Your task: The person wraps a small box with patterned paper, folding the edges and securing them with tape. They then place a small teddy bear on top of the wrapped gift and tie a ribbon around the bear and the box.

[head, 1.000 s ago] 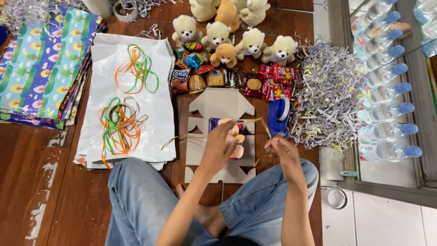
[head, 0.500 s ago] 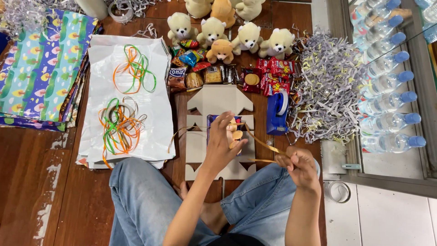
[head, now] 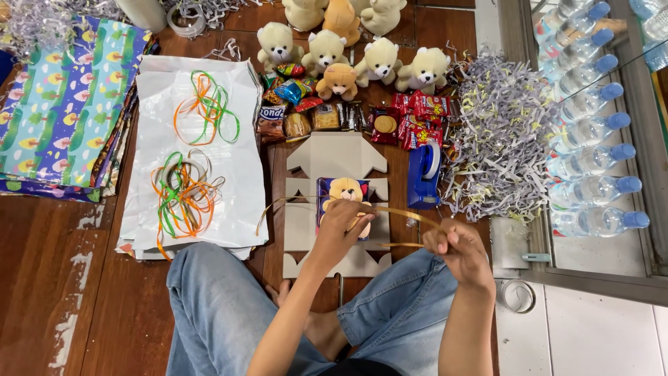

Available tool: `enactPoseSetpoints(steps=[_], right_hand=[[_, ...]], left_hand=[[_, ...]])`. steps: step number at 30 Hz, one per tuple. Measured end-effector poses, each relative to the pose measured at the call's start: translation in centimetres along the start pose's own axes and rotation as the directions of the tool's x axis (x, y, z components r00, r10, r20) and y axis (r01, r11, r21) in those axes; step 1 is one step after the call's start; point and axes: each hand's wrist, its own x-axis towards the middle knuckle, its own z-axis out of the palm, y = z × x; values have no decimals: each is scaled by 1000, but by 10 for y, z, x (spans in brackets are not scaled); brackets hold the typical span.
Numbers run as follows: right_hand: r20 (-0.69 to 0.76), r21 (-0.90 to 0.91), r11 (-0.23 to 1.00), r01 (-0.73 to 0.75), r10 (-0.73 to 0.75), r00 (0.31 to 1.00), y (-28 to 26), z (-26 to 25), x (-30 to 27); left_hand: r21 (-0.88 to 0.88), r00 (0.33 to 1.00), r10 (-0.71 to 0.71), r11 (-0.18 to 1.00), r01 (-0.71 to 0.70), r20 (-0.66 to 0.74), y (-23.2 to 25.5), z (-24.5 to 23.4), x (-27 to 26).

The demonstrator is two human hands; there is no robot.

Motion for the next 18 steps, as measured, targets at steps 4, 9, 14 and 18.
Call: enactPoseSetpoints(steps=[4,9,14,18], right_hand=[[-344,-543,784,-302,121,931,-11,10,22],[-192,-859,461,-222,113,975,-23,79,49],[1,-853,510,-112,218,976,5,96,49],[-49,-850,497,-175,257,965,11,94,50]], left_hand=[[-57,993,-121,991,122,9,1,-16,-7],[91,963,-237,970,226,131,24,-34,-1],[188,922,-275,955,230,273,26,-33,4],[268,894,-306,937,223,327,26,-38,2]])
